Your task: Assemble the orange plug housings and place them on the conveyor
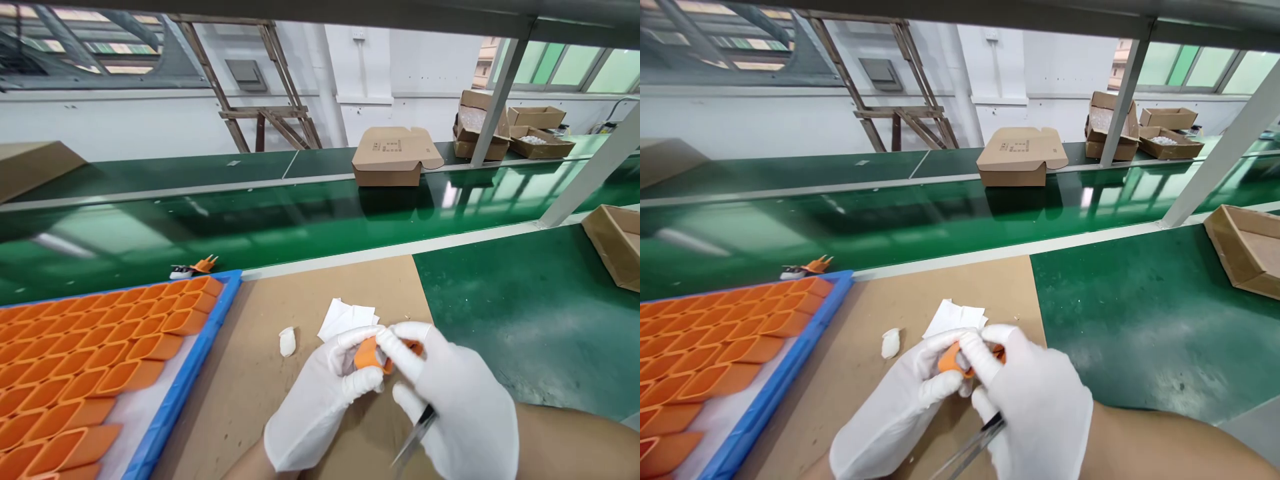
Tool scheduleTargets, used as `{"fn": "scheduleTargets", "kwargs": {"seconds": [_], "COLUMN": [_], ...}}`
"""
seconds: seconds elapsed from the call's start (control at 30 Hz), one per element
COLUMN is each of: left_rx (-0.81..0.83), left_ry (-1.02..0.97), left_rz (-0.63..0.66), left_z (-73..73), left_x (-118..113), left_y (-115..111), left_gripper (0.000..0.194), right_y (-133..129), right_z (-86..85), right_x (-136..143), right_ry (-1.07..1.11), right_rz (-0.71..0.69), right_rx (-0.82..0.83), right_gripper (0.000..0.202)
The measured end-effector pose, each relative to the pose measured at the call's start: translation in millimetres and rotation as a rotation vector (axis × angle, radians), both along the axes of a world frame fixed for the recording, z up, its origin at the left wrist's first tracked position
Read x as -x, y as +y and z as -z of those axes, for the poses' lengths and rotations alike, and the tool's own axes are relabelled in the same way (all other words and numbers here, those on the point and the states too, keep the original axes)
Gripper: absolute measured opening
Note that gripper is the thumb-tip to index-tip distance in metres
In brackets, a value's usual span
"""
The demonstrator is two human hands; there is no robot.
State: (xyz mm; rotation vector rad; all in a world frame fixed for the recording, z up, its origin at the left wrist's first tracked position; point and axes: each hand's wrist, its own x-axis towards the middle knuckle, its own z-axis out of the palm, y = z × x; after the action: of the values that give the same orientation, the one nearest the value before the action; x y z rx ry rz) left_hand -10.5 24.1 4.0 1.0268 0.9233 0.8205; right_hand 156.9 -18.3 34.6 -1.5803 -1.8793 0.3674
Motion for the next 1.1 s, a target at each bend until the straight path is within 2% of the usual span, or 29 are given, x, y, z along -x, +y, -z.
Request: {"fn": "scheduleTargets", "kwargs": {"seconds": [0.07, 0.13, 0.27, 0.37, 0.47, 0.7, 0.87, 1.0, 1.1], "left_rx": [0.01, 0.051, 0.091, 0.098, 0.098, 0.15, 0.076, -0.01, -0.029], "left_ry": [0.013, 0.008, -0.06, -0.044, -0.034, -0.04, -0.026, -0.058, -0.055], "left_rz": [-0.004, 0.001, 0.045, 0.082, 0.112, 0.106, 0.045, -0.05, -0.078], "left_z": [-2.7, -3.0, -0.4, -1.7, -5.8, -9.1, -5.4, -3.4, -1.4], "left_x": [1, 2, 3, 3, 2, -1, -4, -2, 2], "left_y": [0, -2, -5, -4, -4, -13, -11, -8, -8], "left_gripper": [0.035, 0.038, 0.043, 0.044, 0.044, 0.041, 0.038, 0.035, 0.037], "right_y": [8, 15, 24, 25, 24, 23, 26, 24, 18], "right_z": [-3.2, -4.6, -6.4, -9.5, -12.3, -9.4, -3.1, 2.4, 5.4], "right_x": [-14, -23, -23, -16, -12, -11, -7, -9, -15], "right_ry": [0.149, 0.346, 0.651, 0.735, 0.751, 0.682, 0.734, 0.698, 0.362], "right_rz": [-0.132, -0.163, -0.103, -0.065, -0.058, -0.078, -0.098, -0.159, -0.224], "right_rx": [0.007, 0.113, 0.459, 0.61, 0.667, 0.678, 0.663, 0.486, 0.244], "right_gripper": [0.038, 0.03, 0.001, 0.009, 0.013, 0.021, 0.02, 0.011, 0.028]}}
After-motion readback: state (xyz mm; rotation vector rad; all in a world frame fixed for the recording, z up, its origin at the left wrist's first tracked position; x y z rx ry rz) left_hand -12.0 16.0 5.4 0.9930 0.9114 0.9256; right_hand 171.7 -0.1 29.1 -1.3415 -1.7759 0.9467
